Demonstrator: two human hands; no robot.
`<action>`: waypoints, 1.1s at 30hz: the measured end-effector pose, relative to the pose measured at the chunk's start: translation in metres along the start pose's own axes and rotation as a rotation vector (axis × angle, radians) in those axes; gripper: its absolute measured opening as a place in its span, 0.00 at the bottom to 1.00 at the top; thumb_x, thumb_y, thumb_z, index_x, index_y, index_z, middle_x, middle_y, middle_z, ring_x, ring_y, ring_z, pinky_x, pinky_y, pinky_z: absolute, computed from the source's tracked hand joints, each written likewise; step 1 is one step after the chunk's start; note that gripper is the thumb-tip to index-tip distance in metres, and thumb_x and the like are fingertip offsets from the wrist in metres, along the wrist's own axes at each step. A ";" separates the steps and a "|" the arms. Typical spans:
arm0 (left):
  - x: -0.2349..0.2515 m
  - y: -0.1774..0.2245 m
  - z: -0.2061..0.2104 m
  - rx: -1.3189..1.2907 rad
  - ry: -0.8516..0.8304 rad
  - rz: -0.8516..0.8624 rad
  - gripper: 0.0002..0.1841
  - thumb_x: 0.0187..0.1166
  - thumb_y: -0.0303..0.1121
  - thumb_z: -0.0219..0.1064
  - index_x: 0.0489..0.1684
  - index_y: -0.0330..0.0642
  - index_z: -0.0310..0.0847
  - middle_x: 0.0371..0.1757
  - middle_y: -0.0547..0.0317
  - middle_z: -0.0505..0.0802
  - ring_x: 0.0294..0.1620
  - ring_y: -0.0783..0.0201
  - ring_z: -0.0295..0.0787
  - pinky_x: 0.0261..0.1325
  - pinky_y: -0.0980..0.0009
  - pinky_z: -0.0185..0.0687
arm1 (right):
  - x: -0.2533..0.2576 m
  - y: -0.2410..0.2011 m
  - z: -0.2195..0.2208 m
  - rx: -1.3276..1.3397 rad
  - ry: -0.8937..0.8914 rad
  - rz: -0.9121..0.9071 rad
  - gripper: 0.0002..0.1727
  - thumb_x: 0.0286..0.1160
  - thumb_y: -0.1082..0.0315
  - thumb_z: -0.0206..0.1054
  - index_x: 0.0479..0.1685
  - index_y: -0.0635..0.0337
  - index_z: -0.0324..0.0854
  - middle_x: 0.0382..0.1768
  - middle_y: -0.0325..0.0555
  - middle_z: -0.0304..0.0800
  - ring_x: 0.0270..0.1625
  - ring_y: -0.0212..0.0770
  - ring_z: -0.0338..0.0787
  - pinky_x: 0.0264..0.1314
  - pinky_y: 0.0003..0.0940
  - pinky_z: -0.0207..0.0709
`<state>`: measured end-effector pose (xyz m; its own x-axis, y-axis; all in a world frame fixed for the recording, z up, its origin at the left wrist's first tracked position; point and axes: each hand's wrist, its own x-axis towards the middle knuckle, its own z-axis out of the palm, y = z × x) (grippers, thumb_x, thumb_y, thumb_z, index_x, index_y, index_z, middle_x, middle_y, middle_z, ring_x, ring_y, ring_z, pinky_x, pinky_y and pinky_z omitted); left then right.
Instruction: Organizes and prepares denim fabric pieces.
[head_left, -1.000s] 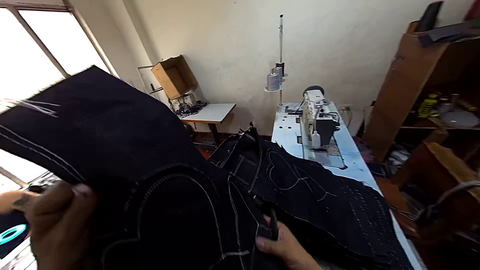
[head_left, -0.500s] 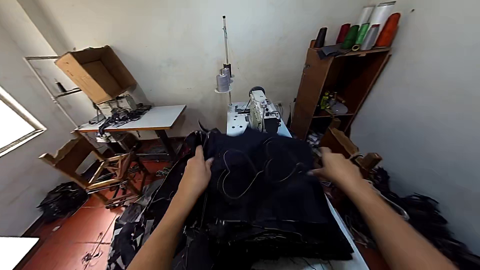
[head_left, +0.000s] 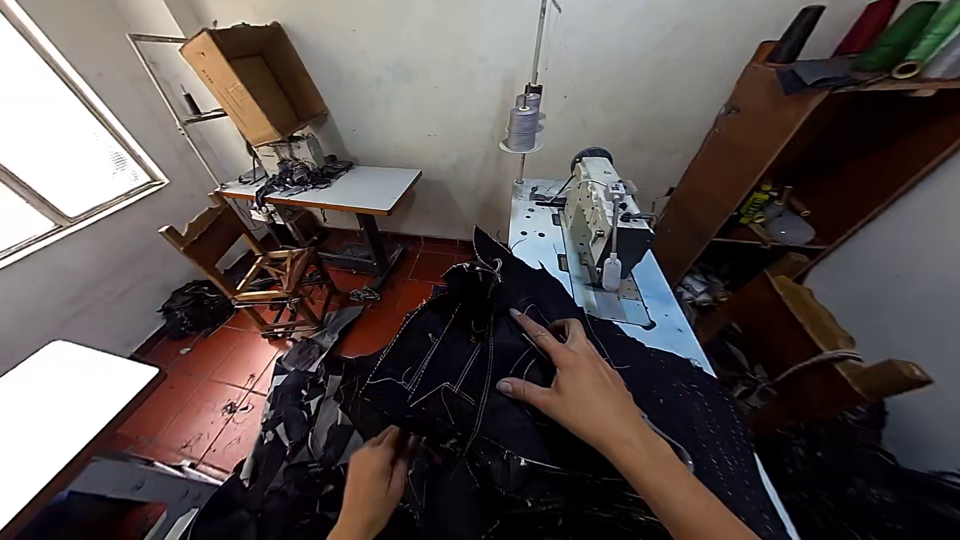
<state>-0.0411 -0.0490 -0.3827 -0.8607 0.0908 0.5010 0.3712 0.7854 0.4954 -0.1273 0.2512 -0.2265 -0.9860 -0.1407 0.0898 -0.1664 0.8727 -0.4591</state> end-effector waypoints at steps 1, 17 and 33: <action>-0.019 -0.014 0.019 -0.114 -0.256 -0.176 0.18 0.84 0.40 0.62 0.50 0.34 0.92 0.54 0.39 0.94 0.58 0.41 0.92 0.64 0.40 0.83 | 0.001 0.000 -0.001 -0.017 0.001 -0.008 0.55 0.46 0.14 0.68 0.86 0.16 0.67 0.73 0.61 0.75 0.63 0.62 0.85 0.48 0.59 0.84; -0.070 0.065 -0.037 -0.748 -0.536 -0.434 0.28 0.71 0.24 0.75 0.73 0.28 0.76 0.66 0.44 0.90 0.69 0.60 0.87 0.78 0.56 0.79 | -0.049 -0.036 -0.008 -0.236 0.531 -0.407 0.19 0.77 0.59 0.70 0.51 0.70 0.87 0.40 0.67 0.90 0.43 0.69 0.91 0.38 0.59 0.85; -0.076 0.161 -0.146 -0.394 -0.258 -0.399 0.24 0.74 0.24 0.72 0.70 0.26 0.79 0.58 0.46 0.95 0.61 0.62 0.93 0.72 0.58 0.85 | -0.115 -0.020 -0.019 0.233 -0.062 -0.353 0.28 0.88 0.45 0.53 0.46 0.64 0.85 0.29 0.56 0.90 0.36 0.60 0.93 0.39 0.62 0.84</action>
<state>0.1351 -0.0185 -0.2378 -0.9980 0.0201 0.0595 0.0614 0.5082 0.8590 -0.0099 0.2590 -0.2110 -0.8659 -0.4457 0.2272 -0.4853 0.6378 -0.5981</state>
